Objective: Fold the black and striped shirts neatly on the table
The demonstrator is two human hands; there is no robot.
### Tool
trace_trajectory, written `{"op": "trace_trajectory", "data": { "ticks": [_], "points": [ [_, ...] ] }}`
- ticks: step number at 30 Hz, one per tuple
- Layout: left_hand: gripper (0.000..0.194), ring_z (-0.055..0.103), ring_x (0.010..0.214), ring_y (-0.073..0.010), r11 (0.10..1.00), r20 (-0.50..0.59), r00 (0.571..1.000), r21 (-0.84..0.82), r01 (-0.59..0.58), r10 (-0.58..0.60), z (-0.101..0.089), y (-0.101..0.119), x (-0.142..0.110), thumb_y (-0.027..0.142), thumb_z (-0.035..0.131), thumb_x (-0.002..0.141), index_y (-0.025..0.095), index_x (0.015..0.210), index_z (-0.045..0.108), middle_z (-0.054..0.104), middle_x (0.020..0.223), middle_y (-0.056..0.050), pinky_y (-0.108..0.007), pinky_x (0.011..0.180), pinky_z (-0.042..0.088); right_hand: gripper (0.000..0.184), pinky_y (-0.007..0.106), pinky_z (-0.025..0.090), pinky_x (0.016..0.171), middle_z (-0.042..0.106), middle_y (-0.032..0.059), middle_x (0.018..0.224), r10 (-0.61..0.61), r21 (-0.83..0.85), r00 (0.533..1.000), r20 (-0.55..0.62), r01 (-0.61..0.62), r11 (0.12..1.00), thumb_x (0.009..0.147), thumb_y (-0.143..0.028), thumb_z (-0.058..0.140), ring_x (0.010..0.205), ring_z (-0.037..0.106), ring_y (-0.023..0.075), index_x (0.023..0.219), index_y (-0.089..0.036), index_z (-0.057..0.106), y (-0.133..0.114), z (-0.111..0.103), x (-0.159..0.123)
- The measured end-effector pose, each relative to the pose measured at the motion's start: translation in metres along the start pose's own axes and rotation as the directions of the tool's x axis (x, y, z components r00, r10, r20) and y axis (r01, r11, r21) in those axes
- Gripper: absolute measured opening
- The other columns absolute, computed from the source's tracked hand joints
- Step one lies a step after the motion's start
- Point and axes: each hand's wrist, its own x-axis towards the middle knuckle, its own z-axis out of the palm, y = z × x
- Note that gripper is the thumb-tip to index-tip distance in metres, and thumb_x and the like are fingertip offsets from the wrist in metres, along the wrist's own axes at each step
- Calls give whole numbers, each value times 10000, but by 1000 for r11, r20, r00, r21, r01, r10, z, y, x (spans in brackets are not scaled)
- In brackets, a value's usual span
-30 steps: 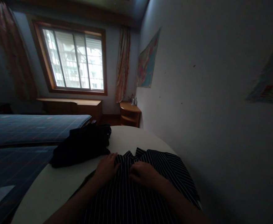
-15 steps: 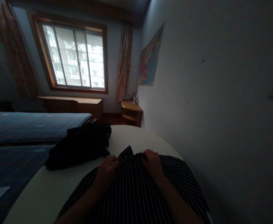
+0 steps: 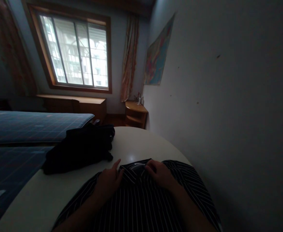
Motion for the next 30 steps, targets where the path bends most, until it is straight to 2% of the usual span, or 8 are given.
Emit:
{"op": "trace_trajectory", "data": {
  "ticks": [3, 6, 10, 15, 18, 21, 25, 30],
  "points": [
    [500, 711, 850, -252, 999, 25, 1000, 47, -18, 16, 0, 1, -1, 420, 422, 976, 171, 1402, 501, 761, 911, -82, -332, 748, 471, 327, 361, 459, 917, 661, 103, 1161, 82, -5, 983, -162, -84, 996, 944, -326, 460, 1044, 608, 219, 1193, -170, 602, 8, 4, 5],
    [474, 699, 945, -254, 998, 13, 998, 39, -54, 54, 2, 0, -4, 425, 443, 966, 200, 1374, 534, 742, 1079, -95, -354, 839, 476, 459, 428, 385, 1065, 592, 124, 1333, 140, -43, 980, -144, -148, 988, 923, -352, 490, 1235, 519, 256, 1335, -157, 541, 13, 7, 7],
    [527, 672, 1011, -260, 997, -30, 996, 5, -79, 80, 8, -4, -6, 358, 477, 953, 244, 1465, 423, 671, 1236, -99, -392, 909, 473, 456, 419, 379, 1080, 628, 97, 1288, 140, 5, 985, -99, -140, 990, 878, -239, 493, 1202, 538, 235, 1324, -168, 561, 18, 7, 7],
    [465, 650, 1054, -261, 977, -119, 982, -138, -165, 149, 15, -13, -1, 319, 441, 971, 265, 1432, 464, 629, 1276, -89, -437, 943, 485, 295, 428, 444, 993, 672, 74, 1093, 39, 58, 954, -296, -22, 998, 849, -196, 500, 1076, 581, 236, 1106, -203, 644, 26, 8, 11],
    [396, 625, 1107, -237, 932, -256, 932, -192, -308, 256, 19, -20, 4, 267, 431, 965, 256, 1342, 552, 627, 1256, -79, -413, 983, 483, 222, 444, 465, 950, 666, 86, 1039, -6, 29, 890, -456, 22, 999, 880, -222, 494, 1029, 586, 249, 1048, -201, 637, 34, 11, 13],
    [433, 559, 1221, -243, 908, -396, 863, -143, -395, 313, 25, -25, 8, 235, 441, 954, 246, 1382, 507, 565, 1351, -90, -430, 1039, 458, 316, 474, 431, 1010, 646, 106, 1168, -34, -30, 854, -520, 22, 999, 887, -225, 491, 1123, 559, 261, 1183, -192, 594, 39, 13, 15],
    [520, 469, 1317, -286, 919, -433, 833, -26, -394, 345, 30, -27, 8, 194, 467, 929, 200, 1447, 420, 426, 1493, -137, -490, 1065, 434, 342, 465, 411, 1044, 648, 111, 1185, 5, -95, 883, -469, -56, 994, 874, -235, 492, 1133, 564, 262, 1191, -175, 606, 36, 14, 16],
    [371, 538, 1219, -267, 891, -330, 830, 93, -445, 449, 22, -19, 3, 164, 479, 929, 228, 1278, 589, 586, 1343, -87, -488, 1050, 432, 302, 372, 433, 1014, 675, 95, 1156, 81, -124, 969, -235, -113, 986, 914, -263, 488, 1113, 590, 230, 1153, -189, 656, 24, 19, 12]
  ]
}}
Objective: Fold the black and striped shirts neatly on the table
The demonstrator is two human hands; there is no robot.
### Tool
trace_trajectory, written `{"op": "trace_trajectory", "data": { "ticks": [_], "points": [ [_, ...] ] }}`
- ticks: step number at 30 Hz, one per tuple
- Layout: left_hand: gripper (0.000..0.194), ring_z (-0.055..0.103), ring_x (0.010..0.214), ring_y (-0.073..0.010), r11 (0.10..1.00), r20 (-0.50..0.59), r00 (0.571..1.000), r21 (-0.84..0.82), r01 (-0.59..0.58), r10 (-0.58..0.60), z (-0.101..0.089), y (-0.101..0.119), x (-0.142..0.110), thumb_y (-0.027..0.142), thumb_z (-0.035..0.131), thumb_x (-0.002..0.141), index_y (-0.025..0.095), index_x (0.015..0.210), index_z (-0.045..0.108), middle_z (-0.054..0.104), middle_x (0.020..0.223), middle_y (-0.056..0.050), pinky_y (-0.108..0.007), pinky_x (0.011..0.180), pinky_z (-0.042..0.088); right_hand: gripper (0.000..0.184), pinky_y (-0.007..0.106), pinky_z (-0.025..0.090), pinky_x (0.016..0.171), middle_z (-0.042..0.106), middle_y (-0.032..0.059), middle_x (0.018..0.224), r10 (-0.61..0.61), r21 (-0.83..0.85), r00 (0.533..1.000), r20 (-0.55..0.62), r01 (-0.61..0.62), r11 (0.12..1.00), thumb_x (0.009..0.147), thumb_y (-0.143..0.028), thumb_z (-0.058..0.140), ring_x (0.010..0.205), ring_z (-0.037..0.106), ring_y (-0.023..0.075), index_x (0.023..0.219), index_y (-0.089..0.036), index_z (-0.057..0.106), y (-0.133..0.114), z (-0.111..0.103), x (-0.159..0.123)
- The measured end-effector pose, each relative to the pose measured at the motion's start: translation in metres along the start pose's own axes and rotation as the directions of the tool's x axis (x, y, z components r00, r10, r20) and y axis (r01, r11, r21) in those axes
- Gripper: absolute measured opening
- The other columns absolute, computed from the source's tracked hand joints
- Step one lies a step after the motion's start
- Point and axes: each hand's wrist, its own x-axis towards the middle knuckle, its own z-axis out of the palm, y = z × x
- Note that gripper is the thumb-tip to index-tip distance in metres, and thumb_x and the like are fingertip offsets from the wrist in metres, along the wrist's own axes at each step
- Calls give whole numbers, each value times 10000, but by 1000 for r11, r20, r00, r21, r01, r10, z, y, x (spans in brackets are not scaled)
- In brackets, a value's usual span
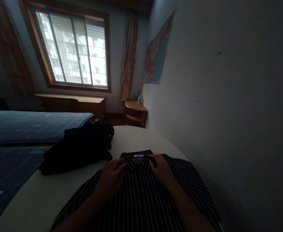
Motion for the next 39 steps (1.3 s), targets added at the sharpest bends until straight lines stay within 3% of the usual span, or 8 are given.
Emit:
{"op": "trace_trajectory", "data": {
  "ticks": [3, 6, 8, 15, 20, 24, 31, 39],
  "points": [
    [371, 576, 1158, -252, 1000, 133, 991, 9, -27, 26, -6, 6, 1, 177, 495, 939, 223, 1298, 578, 646, 1269, -70, -497, 1050, 417, 360, 403, 365, 1079, 638, 104, 1272, 18, -115, 996, 92, -7, 993, 933, -298, 506, 1211, 545, 248, 1252, -194, 632, -3, 5, -4],
    [374, 580, 1167, -257, 999, 241, 970, 16, 37, -40, -10, 11, 2, 225, 516, 951, 219, 1322, 563, 646, 1282, -75, -484, 1031, 431, 326, 450, 265, 1140, 626, 96, 1294, 35, -216, 994, 105, -11, 976, 940, -332, 514, 1287, 485, 272, 1205, -211, 661, -5, 7, -6],
    [304, 608, 1123, -251, 994, 277, 955, 39, 100, -107, -13, 14, 4, 251, 490, 974, 220, 1251, 612, 670, 1231, -75, -452, 988, 462, 298, 437, 273, 1131, 626, 91, 1287, 44, -240, 993, 106, -17, 971, 941, -345, 518, 1283, 486, 268, 1161, -216, 672, -6, 7, -6],
    [294, 594, 1189, -266, 944, 197, 926, 148, 296, -321, -15, 8, 8, 264, 457, 992, 204, 1214, 638, 573, 1377, -117, -418, 975, 492, 404, 404, 405, 937, 605, 118, 1309, 196, -352, 981, 9, -180, 919, 976, -435, 469, 1167, 564, 271, 1295, -221, 595, -7, 3, -5],
    [302, 602, 1161, -270, 969, 259, 939, 161, 189, -227, -12, 4, 6, 240, 479, 981, 243, 1212, 674, 646, 1299, -82, -448, 997, 473, 286, 389, 389, 886, 665, 96, 1157, 151, -422, 988, 17, -130, 897, 971, -327, 489, 1056, 599, 248, 1160, -244, 687, -10, -4, -4],
    [330, 610, 1115, -276, 979, 273, 951, 177, 101, -148, -6, 0, 4, 178, 461, 961, 226, 1205, 678, 662, 1271, -72, -462, 952, 497, 284, 416, 359, 941, 690, 85, 1119, 91, -439, 993, 73, -50, 897, 983, -290, 464, 1066, 591, 248, 1114, -251, 712, -14, -4, -4],
    [460, 535, 1248, -269, 987, 85, 994, 154, 55, -69, 10, -10, 0, 155, 428, 928, 148, 1377, 528, 556, 1404, -124, -456, 1062, 437, 437, 510, 162, 1149, 591, 95, 1387, 69, -378, 987, 148, -8, 926, 1031, -392, 327, 1299, 482, 262, 1341, -218, 581, -16, 7, -6],
    [386, 539, 1238, -293, 947, 198, 938, 208, 244, -285, -11, 4, 4, 304, 475, 957, 179, 1303, 592, 576, 1377, -133, -465, 1040, 424, 578, 528, 135, 1190, 364, 65, 1569, 232, -277, 944, 234, -164, 947, 996, -498, 328, 1471, 253, 274, 1482, -202, 429, -2, 14, 0]
  ]
}}
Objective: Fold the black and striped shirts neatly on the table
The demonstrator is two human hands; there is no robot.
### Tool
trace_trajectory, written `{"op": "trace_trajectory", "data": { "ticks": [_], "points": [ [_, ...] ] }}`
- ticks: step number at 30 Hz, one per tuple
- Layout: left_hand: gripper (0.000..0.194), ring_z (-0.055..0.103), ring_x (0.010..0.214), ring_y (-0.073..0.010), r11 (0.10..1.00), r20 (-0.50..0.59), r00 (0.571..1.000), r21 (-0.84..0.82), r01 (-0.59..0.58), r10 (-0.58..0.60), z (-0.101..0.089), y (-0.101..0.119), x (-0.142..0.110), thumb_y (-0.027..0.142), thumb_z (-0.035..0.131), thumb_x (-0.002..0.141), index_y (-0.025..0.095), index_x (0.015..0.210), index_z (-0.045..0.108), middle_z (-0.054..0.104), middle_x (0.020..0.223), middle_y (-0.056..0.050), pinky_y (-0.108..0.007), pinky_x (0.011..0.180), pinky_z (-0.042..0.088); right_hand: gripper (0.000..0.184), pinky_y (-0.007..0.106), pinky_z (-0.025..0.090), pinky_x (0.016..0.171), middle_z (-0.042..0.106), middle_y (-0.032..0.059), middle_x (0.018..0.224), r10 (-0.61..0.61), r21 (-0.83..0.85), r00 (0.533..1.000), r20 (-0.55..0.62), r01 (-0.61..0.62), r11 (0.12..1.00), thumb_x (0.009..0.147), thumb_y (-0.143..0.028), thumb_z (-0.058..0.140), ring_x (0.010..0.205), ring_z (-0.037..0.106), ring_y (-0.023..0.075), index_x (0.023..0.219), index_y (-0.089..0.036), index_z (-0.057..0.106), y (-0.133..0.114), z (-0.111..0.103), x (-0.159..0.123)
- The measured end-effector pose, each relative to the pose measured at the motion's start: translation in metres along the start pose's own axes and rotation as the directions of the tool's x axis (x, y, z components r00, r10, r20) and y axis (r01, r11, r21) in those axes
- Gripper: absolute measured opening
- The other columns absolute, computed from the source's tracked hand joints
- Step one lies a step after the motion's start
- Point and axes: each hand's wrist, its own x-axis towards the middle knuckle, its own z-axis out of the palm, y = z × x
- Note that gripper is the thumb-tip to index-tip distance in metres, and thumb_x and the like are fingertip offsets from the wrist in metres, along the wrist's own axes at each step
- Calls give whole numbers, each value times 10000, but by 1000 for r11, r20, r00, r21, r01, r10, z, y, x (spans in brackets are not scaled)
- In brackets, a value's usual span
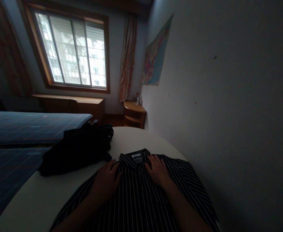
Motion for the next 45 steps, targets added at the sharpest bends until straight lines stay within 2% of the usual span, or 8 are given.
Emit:
{"op": "trace_trajectory", "data": {
  "ticks": [5, 10, 17, 20, 26, 32, 40, 45],
  "points": [
    [453, 604, 1145, -306, 987, 152, 982, 127, 97, -116, -25, -5, 1, 214, 476, 918, 84, 1349, 527, 641, 1261, -180, -435, 949, 474, 559, 584, 129, 1176, 344, 74, 1578, 37, 5, 999, 2, -37, 999, 1005, -485, 310, 1478, 237, 271, 1488, -223, 413, 4, 0, 2],
    [301, 670, 1031, -329, 957, 292, 935, 263, 124, -202, -50, -14, -1, 155, 429, 883, 110, 1075, 656, 712, 1090, -183, -462, 867, 500, 561, 619, 110, 1164, 316, 84, 1590, 30, -9, 999, 15, -30, 1000, 1015, -485, 283, 1487, 208, 269, 1494, -217, 397, 12, -2, 7],
    [319, 703, 998, -313, 940, 379, 889, 312, 140, -258, -67, -55, -14, 86, 443, 851, 154, 1111, 616, 729, 1087, -169, -399, 809, 503, 577, 627, 89, 1163, 297, 79, 1599, 50, -2, 998, 22, -50, 999, 1014, -500, 262, 1494, 182, 258, 1501, -215, 381, 19, -1, 14],
    [291, 702, 986, -264, 949, 323, 904, 235, 209, -279, -74, -66, -12, 60, 386, 887, 153, 1101, 560, 708, 1104, -148, -340, 792, 486, 580, 628, 92, 1162, 311, 81, 1593, 53, -5, 999, -8, -53, 999, 1012, -499, 252, 1489, 199, 257, 1491, -206, 399, 18, 2, 15],
    [184, 656, 830, -183, 972, 41, 971, 45, 232, -234, -99, -66, 12, 123, 316, 960, 209, 965, 478, 654, 987, -64, -285, 735, 444, 590, 648, 83, 1152, 303, 88, 1595, 121, -12, 992, -38, -122, 993, 1006, -486, 255, 1487, 199, 277, 1500, -190, 385, 13, 9, 26],
    [190, 614, 740, -164, 974, 28, 996, 210, 80, -88, -128, -68, 51, 104, 343, 941, 206, 917, 501, 620, 968, -43, -271, 657, 410, 604, 660, 86, 1143, 284, 86, 1601, 187, -3, 981, -54, -188, 982, 1005, -483, 234, 1483, 198, 297, 1502, -173, 383, 5, 13, 50],
    [264, 661, 863, -250, 904, 83, 993, 426, 37, -80, -145, -84, 88, 91, 327, 944, 170, 1031, 564, 632, 1023, -100, -304, 662, 456, 624, 644, 49, 1148, 278, 92, 1605, 189, 35, 981, -54, -187, 982, 996, -499, 219, 1491, 159, 300, 1517, -185, 359, -24, 23, 94],
    [345, 567, 1093, -367, 834, -90, 996, 548, 61, -13, -124, -42, 86, 45, 325, 909, 86, 1079, 622, 600, 1150, -214, -477, 878, 463, 632, 615, 41, 1155, 262, 90, 1613, 140, 28, 989, -45, -139, 990, 990, -505, 231, 1493, 144, 302, 1527, -189, 340, -44, 29, 117]
  ]
}}
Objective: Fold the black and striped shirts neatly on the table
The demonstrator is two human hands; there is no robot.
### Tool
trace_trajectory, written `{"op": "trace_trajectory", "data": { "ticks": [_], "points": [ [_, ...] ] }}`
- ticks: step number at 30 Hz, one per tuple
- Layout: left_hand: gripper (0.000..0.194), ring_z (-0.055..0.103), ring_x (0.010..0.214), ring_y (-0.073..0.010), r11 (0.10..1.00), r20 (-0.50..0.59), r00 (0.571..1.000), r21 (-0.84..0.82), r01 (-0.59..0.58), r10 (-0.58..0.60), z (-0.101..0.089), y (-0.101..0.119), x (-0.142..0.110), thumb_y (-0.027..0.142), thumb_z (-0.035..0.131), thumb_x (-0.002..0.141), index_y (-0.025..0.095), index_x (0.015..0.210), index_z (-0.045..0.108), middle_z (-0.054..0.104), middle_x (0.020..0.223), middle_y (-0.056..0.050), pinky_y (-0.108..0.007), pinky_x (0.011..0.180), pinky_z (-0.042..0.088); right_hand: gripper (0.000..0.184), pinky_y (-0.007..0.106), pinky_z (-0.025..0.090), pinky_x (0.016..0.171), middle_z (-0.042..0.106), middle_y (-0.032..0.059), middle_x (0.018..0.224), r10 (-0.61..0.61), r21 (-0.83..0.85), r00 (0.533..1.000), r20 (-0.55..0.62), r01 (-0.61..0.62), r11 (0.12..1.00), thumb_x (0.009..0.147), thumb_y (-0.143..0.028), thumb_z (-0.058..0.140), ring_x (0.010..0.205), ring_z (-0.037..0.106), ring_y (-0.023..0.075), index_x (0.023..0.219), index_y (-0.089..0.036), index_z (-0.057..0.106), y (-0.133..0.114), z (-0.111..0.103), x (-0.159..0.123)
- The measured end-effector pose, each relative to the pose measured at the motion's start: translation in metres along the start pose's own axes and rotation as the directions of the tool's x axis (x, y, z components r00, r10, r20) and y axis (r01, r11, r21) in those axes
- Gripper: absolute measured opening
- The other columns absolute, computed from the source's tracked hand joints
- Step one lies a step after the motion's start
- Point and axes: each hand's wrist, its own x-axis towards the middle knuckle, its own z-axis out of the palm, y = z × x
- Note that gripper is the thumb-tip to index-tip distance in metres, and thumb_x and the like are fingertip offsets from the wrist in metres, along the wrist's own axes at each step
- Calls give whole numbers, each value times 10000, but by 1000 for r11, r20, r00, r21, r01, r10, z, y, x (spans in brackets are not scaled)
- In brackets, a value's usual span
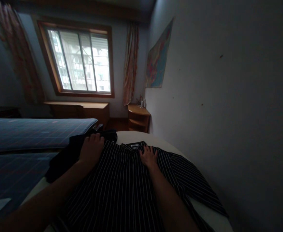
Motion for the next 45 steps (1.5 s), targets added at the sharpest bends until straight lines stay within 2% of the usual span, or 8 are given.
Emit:
{"op": "trace_trajectory", "data": {
  "ticks": [5, 9, 18, 23, 28, 31, 34, 45],
  "points": [
    [352, 543, 1211, -304, 916, 44, 982, -370, -153, 182, 27, 91, -29, 58, 426, 873, 122, 1153, 629, 597, 1288, -175, -436, 1020, 432, 643, 590, 23, 1162, 265, 93, 1612, -55, 0, 998, 15, 55, 998, 991, -528, 235, 1490, 148, 296, 1520, -181, 351, -6, 3, 11],
    [500, 413, 1390, -314, 826, 106, 970, -549, -127, 219, 71, 130, -51, 268, 484, 936, 122, 1414, 470, 433, 1514, -174, -464, 1115, 373, 637, 595, 75, 1155, 307, 103, 1595, -137, 43, 990, 38, 135, 990, 998, -545, 241, 1484, 171, 300, 1495, -174, 388, -1, 0, 14],
    [582, 275, 1463, -323, 796, 135, 973, -601, -70, 187, 97, 126, -60, 464, 383, 995, 156, 1488, 410, 355, 1568, -141, -528, 1178, 251, 400, 375, 298, 1087, 581, 113, 1328, -302, -7, 953, -27, 302, 953, 997, -435, 402, 1257, 472, 229, 1220, -192, 629, 16, -33, -15],
    [604, 302, 1449, -346, 811, 105, 982, -582, -67, 157, 95, 128, -62, 497, 420, 974, 150, 1468, 437, 372, 1554, -167, -547, 1167, 261, 473, 518, 367, 998, 552, 218, 1313, 1, -164, 997, -76, -14, 986, 988, -445, 364, 1229, 479, 348, 1242, -130, 608, 39, -50, -51],
    [429, 521, 1287, -287, 704, -102, 980, -684, -194, 170, 95, 126, -66, 339, 509, 917, 167, 1301, 589, 572, 1383, -138, -484, 1109, 390, 677, 718, 204, 1051, 231, 151, 1612, 228, -156, 959, 167, -203, 967, 969, -602, 270, 1442, 220, 418, 1523, -217, 334, 75, -52, -61],
    [433, 516, 1293, -268, 632, -103, 969, -741, -226, 225, 98, 125, -66, 344, 488, 935, 196, 1334, 568, 578, 1382, -113, -466, 1106, 403, 743, 696, 58, 1117, 41, 60, 1659, 165, -103, 955, 245, -143, 984, 959, -657, 192, 1503, 5, 361, 1577, -246, 164, 92, -47, -53],
    [498, 391, 1405, -292, 671, -8, 965, -717, -189, 263, 101, 125, -62, 397, 476, 951, 207, 1411, 510, 481, 1492, -102, -490, 1157, 326, 733, 638, 15, 1153, 102, 44, 1654, 39, -67, 982, 185, -27, 997, 960, -666, 193, 1511, 29, 311, 1566, -253, 216, 102, -42, -43],
    [588, 216, 1485, -300, 806, 160, 942, -571, -155, 295, 109, 121, -39, 513, 374, 992, 224, 1504, 393, 305, 1597, -99, -455, 1191, 226, 527, 426, 263, 1173, 467, 92, 1502, -434, 179, 900, -48, 435, 883, 1022, -479, 274, 1398, 393, 208, 1333, -192, 588, 140, -65, -76]
  ]
}}
